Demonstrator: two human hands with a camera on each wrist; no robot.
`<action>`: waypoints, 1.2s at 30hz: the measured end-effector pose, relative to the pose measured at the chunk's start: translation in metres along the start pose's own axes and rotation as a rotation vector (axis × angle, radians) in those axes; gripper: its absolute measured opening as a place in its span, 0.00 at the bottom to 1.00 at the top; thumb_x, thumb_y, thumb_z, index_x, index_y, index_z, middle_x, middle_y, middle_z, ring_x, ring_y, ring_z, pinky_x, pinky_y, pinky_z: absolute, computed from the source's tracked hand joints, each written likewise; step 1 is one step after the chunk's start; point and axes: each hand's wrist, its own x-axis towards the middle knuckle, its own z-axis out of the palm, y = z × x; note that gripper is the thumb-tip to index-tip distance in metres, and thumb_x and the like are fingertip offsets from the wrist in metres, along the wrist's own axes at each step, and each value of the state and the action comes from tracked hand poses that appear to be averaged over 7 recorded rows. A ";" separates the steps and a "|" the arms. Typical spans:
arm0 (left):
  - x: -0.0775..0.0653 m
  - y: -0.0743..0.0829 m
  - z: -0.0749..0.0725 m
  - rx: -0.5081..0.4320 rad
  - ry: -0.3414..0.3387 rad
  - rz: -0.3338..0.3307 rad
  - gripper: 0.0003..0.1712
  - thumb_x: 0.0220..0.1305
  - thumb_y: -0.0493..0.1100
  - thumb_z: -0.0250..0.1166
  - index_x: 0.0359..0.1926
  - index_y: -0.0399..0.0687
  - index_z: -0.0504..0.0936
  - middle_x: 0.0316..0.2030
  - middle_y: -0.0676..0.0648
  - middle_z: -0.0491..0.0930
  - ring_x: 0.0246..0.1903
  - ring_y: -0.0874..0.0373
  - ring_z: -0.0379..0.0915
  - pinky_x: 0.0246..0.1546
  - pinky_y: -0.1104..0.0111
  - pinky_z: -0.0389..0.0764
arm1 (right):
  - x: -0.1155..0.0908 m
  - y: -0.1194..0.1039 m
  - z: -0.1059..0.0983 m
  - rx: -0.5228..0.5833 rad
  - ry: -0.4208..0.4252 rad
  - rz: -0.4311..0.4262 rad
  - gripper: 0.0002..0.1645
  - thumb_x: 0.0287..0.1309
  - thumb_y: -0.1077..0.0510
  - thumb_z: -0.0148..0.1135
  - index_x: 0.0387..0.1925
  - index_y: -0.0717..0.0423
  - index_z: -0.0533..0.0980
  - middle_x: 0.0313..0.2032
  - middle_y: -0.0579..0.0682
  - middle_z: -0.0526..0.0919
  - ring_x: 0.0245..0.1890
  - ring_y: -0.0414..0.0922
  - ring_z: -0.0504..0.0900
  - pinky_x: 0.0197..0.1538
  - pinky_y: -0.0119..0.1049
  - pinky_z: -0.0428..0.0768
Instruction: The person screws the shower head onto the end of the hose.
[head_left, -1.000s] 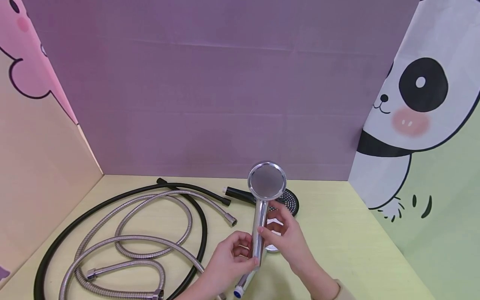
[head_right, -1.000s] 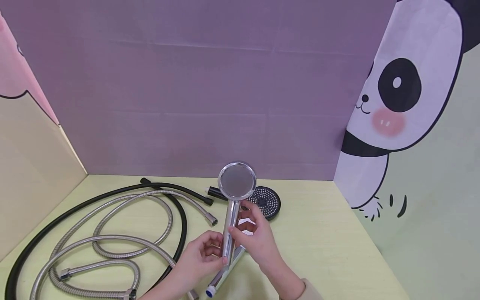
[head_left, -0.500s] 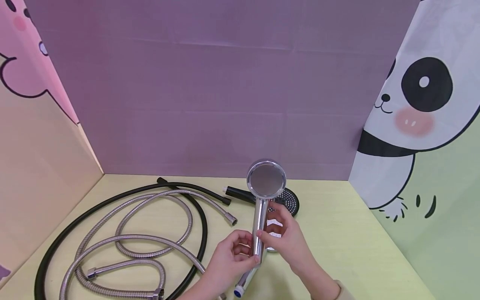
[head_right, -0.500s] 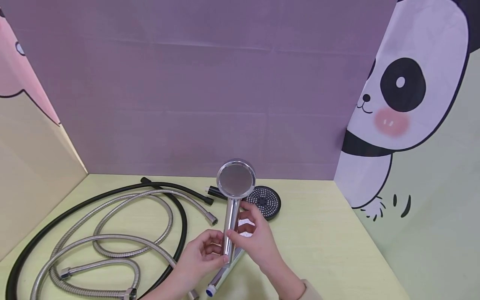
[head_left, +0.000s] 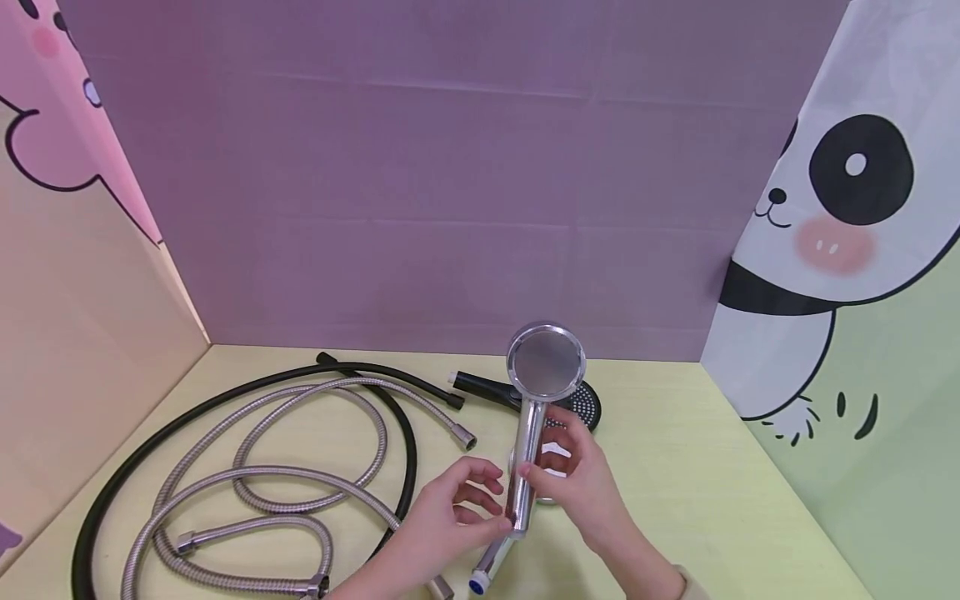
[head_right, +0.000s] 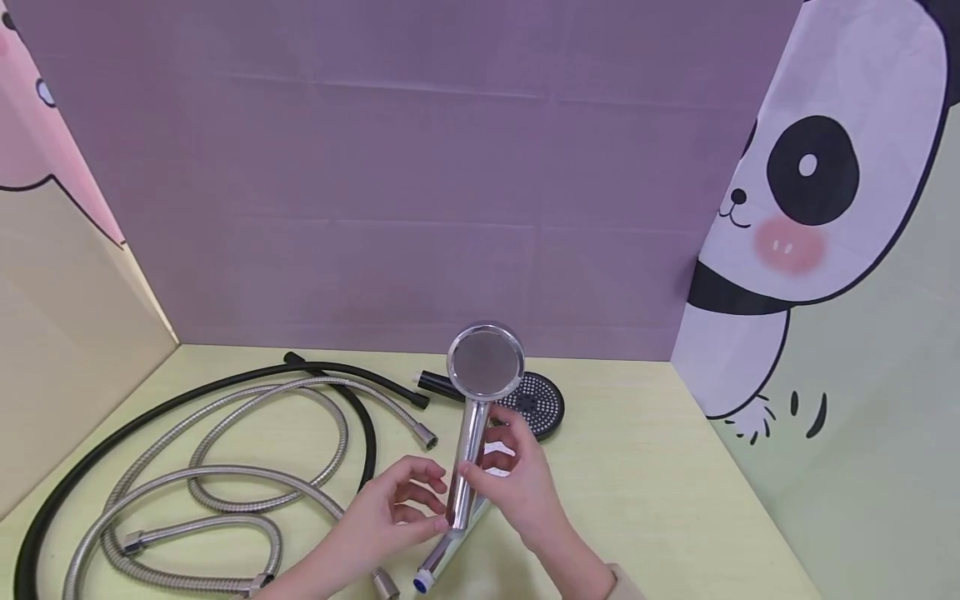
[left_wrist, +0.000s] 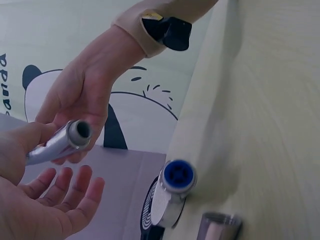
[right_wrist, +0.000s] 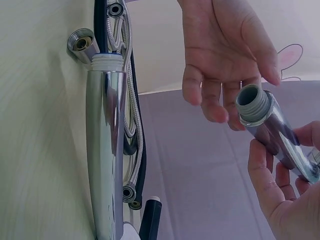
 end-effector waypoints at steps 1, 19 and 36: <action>-0.001 0.000 -0.003 0.031 -0.005 0.018 0.25 0.53 0.41 0.72 0.50 0.44 0.72 0.43 0.44 0.75 0.39 0.55 0.78 0.39 0.71 0.79 | 0.000 0.000 -0.001 0.008 0.002 0.004 0.40 0.45 0.71 0.68 0.60 0.49 0.65 0.43 0.59 0.77 0.35 0.49 0.79 0.33 0.41 0.82; -0.013 -0.005 -0.054 0.574 -0.168 0.160 0.24 0.51 0.45 0.72 0.49 0.51 0.75 0.45 0.58 0.76 0.47 0.59 0.72 0.47 0.65 0.74 | -0.004 0.002 -0.017 0.096 0.038 0.046 0.40 0.44 0.73 0.64 0.60 0.50 0.62 0.42 0.53 0.75 0.31 0.44 0.81 0.30 0.37 0.80; -0.015 -0.028 -0.076 0.906 -0.386 0.345 0.28 0.46 0.42 0.73 0.51 0.57 0.75 0.47 0.61 0.73 0.50 0.62 0.66 0.48 0.63 0.72 | -0.003 0.008 -0.023 0.161 0.103 0.084 0.37 0.47 0.73 0.61 0.57 0.50 0.61 0.39 0.52 0.72 0.32 0.44 0.82 0.30 0.42 0.81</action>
